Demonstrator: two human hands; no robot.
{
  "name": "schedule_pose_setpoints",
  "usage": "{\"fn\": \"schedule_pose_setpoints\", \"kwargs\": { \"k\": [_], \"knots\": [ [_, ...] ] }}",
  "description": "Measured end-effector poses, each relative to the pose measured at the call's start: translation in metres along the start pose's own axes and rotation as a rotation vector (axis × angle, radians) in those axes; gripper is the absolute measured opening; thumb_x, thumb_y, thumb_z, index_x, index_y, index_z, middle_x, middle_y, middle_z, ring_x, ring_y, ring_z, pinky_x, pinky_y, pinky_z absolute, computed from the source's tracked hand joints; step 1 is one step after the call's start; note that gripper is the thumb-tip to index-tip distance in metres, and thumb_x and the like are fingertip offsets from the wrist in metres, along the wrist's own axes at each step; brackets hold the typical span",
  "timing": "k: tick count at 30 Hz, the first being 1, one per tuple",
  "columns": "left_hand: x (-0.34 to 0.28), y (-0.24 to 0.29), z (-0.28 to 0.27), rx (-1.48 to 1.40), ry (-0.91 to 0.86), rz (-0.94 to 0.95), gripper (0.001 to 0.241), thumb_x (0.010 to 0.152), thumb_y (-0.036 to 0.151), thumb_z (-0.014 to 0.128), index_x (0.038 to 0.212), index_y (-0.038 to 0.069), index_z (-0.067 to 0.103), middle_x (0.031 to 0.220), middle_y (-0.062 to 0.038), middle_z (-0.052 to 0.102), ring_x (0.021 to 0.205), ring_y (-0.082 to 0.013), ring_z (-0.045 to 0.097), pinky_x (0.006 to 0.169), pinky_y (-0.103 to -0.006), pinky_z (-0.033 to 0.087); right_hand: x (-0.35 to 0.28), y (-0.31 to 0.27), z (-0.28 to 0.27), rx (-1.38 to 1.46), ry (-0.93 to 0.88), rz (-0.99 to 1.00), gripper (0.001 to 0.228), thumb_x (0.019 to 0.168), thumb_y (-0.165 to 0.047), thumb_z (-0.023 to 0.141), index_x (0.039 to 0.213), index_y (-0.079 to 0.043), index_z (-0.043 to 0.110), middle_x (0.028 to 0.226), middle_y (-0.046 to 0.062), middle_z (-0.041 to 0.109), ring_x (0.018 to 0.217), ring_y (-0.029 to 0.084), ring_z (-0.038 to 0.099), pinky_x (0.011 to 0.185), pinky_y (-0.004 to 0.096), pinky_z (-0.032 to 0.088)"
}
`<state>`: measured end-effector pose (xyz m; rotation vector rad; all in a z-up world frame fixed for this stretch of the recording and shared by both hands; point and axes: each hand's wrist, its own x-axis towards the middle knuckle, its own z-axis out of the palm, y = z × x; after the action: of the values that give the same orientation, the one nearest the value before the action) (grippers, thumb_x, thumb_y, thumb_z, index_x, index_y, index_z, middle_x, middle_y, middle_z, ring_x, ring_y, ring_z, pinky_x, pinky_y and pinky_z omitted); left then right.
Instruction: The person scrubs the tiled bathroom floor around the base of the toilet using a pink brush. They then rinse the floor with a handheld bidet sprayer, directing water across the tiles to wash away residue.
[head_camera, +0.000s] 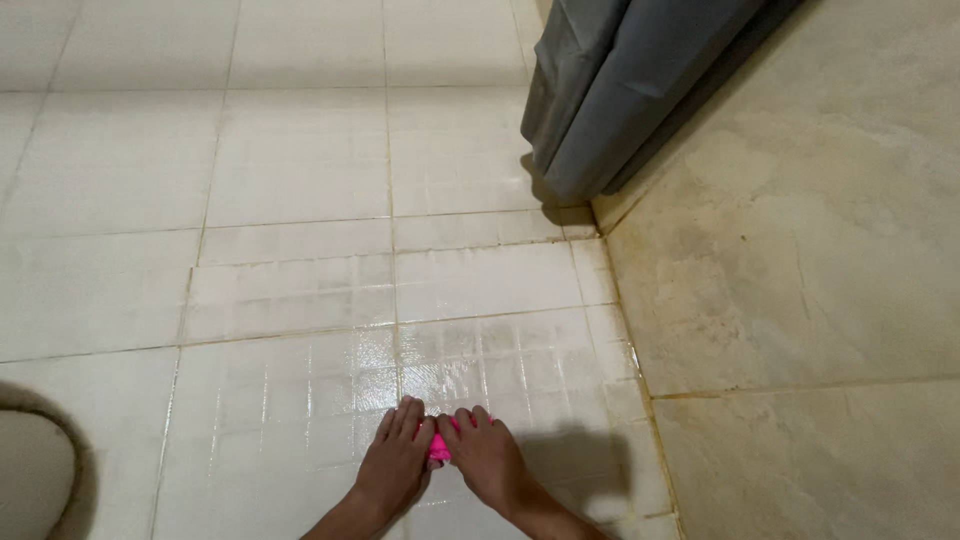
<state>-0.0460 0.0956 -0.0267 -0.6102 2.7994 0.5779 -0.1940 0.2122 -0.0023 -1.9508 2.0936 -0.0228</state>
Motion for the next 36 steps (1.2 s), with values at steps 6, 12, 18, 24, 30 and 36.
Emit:
{"fn": "schedule_pose_setpoints", "kwargs": {
  "k": [6,12,18,24,30,36],
  "knots": [
    [0.059,-0.021,-0.022,0.055,0.085,-0.005,0.058,0.090,0.020,0.066,0.139,0.002,0.041,0.155,-0.026,0.032,0.149,-0.0440,0.023,0.120,-0.0542,0.021,0.048,0.038,-0.020,0.037,0.110,0.027,0.049,0.087,-0.008,0.068,0.134,-0.009,0.055,0.118,0.012,0.062,0.107,0.031,0.060,0.076,0.043,0.053],
    [0.163,-0.052,-0.055,0.080,0.103,-0.028,0.063,0.091,0.033,0.069,0.139,0.004,0.041,0.158,-0.024,0.030,0.150,-0.0432,0.022,0.121,-0.0555,0.022,0.127,0.101,-0.044,-0.050,0.031,0.142,0.046,0.088,-0.014,0.070,0.131,-0.009,0.053,0.123,0.015,0.059,0.111,0.035,0.059,0.075,0.046,0.054],
    [0.248,-0.063,-0.088,0.100,0.021,-0.126,0.067,0.093,0.038,0.071,0.144,0.009,0.039,0.164,-0.019,0.026,0.154,-0.0397,0.020,0.124,-0.0546,0.021,0.184,0.151,-0.068,-0.057,0.079,0.245,0.055,0.082,-0.029,0.081,0.128,-0.013,0.055,0.126,0.012,0.057,0.117,0.035,0.056,0.083,0.050,0.053],
    [0.280,-0.067,-0.094,0.087,0.008,-0.149,0.074,0.090,0.041,0.074,0.147,0.012,0.036,0.166,-0.015,0.024,0.155,-0.0381,0.020,0.123,-0.0536,0.022,0.200,0.166,-0.069,-0.007,0.086,0.324,0.055,0.080,-0.027,0.083,0.126,-0.014,0.057,0.126,0.011,0.058,0.120,0.034,0.056,0.090,0.051,0.051],
    [0.255,-0.045,-0.076,0.086,-0.024,-0.137,0.069,0.089,0.040,0.073,0.143,0.013,0.040,0.165,-0.012,0.027,0.155,-0.0366,0.022,0.124,-0.0523,0.024,0.162,0.147,-0.062,-0.023,0.073,0.355,0.049,0.082,-0.027,0.081,0.123,-0.013,0.058,0.126,0.010,0.058,0.118,0.033,0.056,0.088,0.050,0.051],
    [0.198,-0.016,-0.056,0.116,-0.055,-0.097,0.066,0.090,0.039,0.073,0.141,0.011,0.041,0.160,-0.014,0.033,0.153,-0.0366,0.024,0.123,-0.0520,0.024,0.105,0.116,-0.050,0.008,0.018,0.332,0.049,0.084,-0.031,0.079,0.124,-0.012,0.057,0.125,0.011,0.057,0.118,0.033,0.055,0.086,0.050,0.051]
  ]
}}
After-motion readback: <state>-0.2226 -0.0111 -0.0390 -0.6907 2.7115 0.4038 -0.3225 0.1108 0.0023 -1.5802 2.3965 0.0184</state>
